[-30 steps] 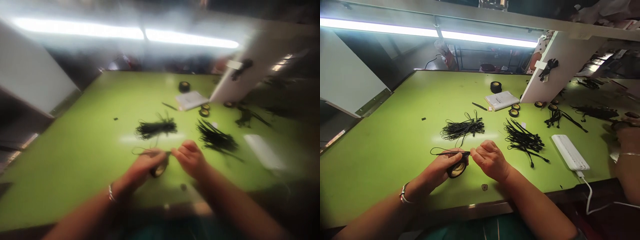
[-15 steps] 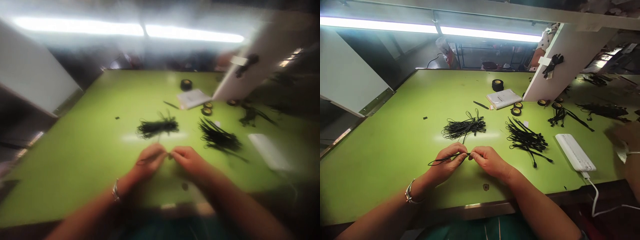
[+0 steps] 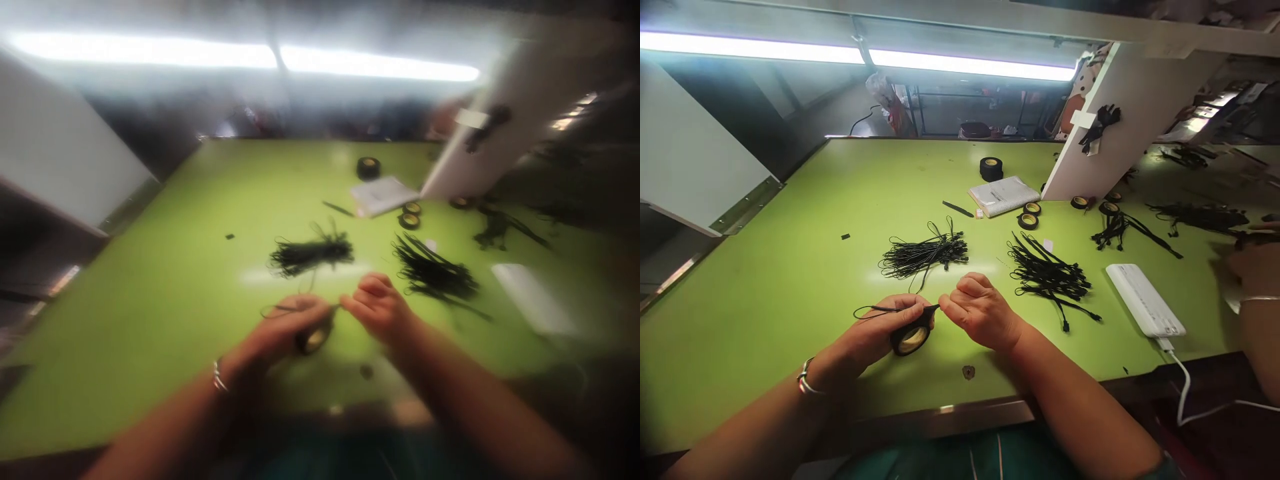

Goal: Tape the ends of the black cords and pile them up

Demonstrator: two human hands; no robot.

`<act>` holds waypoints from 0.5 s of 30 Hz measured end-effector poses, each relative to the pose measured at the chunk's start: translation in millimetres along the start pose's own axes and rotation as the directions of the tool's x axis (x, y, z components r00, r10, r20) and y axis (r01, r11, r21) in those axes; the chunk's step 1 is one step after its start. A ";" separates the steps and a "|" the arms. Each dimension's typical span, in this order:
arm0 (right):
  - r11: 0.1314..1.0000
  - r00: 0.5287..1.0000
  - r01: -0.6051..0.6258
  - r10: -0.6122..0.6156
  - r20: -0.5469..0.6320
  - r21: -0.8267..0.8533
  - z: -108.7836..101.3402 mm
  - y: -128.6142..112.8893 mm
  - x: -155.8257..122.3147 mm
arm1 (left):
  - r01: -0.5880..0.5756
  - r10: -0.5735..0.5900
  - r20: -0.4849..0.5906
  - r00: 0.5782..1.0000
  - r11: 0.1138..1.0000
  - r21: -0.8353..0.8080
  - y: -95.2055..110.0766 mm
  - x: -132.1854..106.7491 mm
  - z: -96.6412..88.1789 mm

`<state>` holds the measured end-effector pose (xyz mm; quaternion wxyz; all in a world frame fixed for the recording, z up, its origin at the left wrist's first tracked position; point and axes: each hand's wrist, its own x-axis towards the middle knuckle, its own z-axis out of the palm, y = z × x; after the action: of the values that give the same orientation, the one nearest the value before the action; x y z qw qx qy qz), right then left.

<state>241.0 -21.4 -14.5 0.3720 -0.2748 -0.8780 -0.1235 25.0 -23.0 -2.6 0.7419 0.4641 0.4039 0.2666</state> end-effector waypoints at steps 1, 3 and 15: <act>1.000 1.000 0.015 -0.016 -0.008 -0.016 0.1 0.0 -0.7 | -0.004 0.004 -0.022 1.000 1.000 0.002 0.1 -0.7 1.2; 1.000 1.000 0.010 -0.009 0.002 -0.027 0.8 -1.7 -0.6 | -0.016 0.018 -0.056 0.998 0.999 0.034 -0.2 -2.1 2.8; 0.870 0.805 -0.479 0.380 0.456 0.121 6.4 -24.9 13.8 | -0.499 0.641 0.101 0.761 0.478 0.723 -9.1 6.6 -4.6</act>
<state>215.1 -33.7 -9.3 0.2230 -0.4423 -0.8591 0.1285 24.8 -19.7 -14.2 0.3284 0.7941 0.3616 0.3616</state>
